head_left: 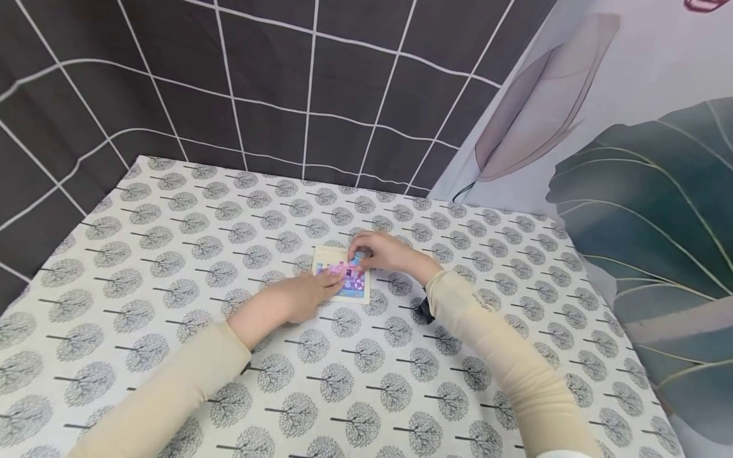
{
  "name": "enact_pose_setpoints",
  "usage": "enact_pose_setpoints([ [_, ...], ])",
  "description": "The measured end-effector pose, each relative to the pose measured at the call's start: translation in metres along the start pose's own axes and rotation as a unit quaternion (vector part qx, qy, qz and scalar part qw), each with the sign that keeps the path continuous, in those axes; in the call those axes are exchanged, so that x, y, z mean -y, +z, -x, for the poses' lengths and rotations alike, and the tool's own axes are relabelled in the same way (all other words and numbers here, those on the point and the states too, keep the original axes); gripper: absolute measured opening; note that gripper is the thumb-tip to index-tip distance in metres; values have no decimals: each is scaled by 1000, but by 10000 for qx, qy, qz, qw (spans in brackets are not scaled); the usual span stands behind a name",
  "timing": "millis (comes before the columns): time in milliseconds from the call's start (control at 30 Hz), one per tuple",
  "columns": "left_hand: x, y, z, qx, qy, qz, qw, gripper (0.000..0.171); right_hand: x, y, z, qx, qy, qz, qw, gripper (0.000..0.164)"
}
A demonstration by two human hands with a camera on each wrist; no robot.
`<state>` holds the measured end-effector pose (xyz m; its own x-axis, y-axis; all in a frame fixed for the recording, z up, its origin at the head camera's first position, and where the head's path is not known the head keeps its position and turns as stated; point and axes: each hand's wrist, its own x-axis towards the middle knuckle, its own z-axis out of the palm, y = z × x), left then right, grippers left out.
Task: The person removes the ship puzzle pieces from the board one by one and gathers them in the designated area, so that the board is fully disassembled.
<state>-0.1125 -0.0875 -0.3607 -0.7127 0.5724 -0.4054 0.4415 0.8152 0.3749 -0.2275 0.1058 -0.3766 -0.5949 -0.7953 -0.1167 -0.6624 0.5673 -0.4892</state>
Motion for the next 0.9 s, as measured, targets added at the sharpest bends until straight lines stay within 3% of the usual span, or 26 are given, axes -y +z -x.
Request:
enact_pose_setpoints([
  [200, -12, 3, 18, -274, -269, -381, 9985, 50, 8, -3, -6, 20, 364, -88, 9993, 39],
  [300, -13, 6, 23, -321, -264, -383, 9984, 47, 10, -3, -5, 89, 459, -34, 9989, 37],
  [533, -4, 9, 24, -240, -387, 288, 9985, 47, 5, 2, 0, -274, 100, -60, 9996, 28],
  [733, -8, 1, 26, -78, -444, 266, 9986, 48, -2, 5, 6, -681, -316, -27, 9972, 29],
  [900, -8, -2, 27, -70, -455, 284, 9985, 48, -4, 4, 7, -660, -278, -139, 9973, 32],
])
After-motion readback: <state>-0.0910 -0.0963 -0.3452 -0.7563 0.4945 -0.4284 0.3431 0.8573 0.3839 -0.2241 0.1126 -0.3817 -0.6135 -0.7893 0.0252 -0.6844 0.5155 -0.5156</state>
